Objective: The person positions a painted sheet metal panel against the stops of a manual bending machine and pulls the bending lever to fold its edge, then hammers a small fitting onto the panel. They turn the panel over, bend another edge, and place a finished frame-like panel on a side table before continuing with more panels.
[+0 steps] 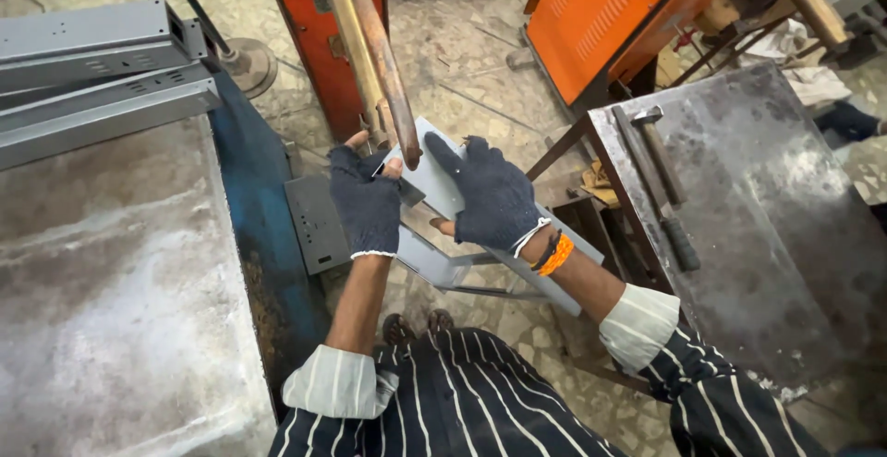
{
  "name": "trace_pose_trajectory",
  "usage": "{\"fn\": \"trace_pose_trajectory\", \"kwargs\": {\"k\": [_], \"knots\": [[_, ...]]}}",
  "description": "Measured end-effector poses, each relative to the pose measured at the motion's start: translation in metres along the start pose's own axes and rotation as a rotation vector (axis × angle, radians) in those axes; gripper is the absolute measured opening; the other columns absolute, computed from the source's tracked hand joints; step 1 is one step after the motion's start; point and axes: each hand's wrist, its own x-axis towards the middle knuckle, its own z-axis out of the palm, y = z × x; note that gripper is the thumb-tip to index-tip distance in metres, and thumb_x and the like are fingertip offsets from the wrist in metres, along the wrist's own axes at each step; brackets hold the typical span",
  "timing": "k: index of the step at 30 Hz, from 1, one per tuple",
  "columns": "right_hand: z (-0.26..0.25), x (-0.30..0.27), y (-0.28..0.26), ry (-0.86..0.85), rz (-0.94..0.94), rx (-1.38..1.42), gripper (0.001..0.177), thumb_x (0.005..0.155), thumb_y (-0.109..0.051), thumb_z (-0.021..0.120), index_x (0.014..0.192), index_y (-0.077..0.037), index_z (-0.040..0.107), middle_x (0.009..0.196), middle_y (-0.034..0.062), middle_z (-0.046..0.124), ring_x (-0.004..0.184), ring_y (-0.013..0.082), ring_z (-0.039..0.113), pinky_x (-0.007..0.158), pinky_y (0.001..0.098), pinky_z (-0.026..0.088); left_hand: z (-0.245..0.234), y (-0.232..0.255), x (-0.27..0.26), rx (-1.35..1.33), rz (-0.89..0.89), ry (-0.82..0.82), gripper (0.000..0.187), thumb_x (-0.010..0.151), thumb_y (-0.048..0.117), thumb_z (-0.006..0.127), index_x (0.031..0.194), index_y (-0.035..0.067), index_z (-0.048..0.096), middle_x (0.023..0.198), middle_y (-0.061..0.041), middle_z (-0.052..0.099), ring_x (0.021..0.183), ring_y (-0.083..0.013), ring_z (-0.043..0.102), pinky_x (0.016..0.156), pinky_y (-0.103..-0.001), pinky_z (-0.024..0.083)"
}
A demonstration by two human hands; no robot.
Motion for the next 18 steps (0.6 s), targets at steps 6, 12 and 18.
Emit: {"fn": "trace_pose_trajectory", "kwargs": {"k": [6, 12, 18], "knots": [[0.015, -0.001, 0.009, 0.154, -0.099, 0.058, 0.111, 0.062, -0.05, 0.088, 0.156, -0.021, 0.037, 0.124, 0.0316, 0.056, 0.105, 0.0447, 0.063, 0.087, 0.0492, 0.053, -0.001, -0.017, 0.006, -0.001, 0.04, 0.037, 0.048, 0.084, -0.003, 0.077, 0.128, 0.0, 0.059, 0.104, -0.01, 0.071, 0.09, -0.0149, 0.069, 0.081, -0.028, 0.056], [0.024, -0.003, 0.014, 0.196, -0.111, 0.101, 0.11, 0.059, -0.043, 0.087, 0.156, -0.021, 0.041, 0.125, 0.0312, 0.055, 0.109, 0.0462, 0.061, 0.091, 0.0501, 0.052, -0.014, -0.039, 0.014, -0.032, 0.05, -0.107, 0.04, 0.091, 0.003, 0.076, 0.127, -0.001, 0.059, 0.112, -0.008, 0.069, 0.1, -0.0143, 0.068, 0.088, -0.028, 0.055], [0.018, -0.002, 0.012, 0.129, -0.089, 0.123, 0.111, 0.055, -0.039, 0.086, 0.154, -0.02, 0.041, 0.126, 0.0299, 0.055, 0.108, 0.0457, 0.06, 0.09, 0.0507, 0.052, -0.037, -0.028, -0.007, 0.126, 0.226, -0.339, 0.061, 0.081, -0.001, 0.07, 0.14, 0.002, 0.055, 0.134, -0.013, 0.064, 0.13, -0.0252, 0.06, 0.113, -0.037, 0.044]]}}
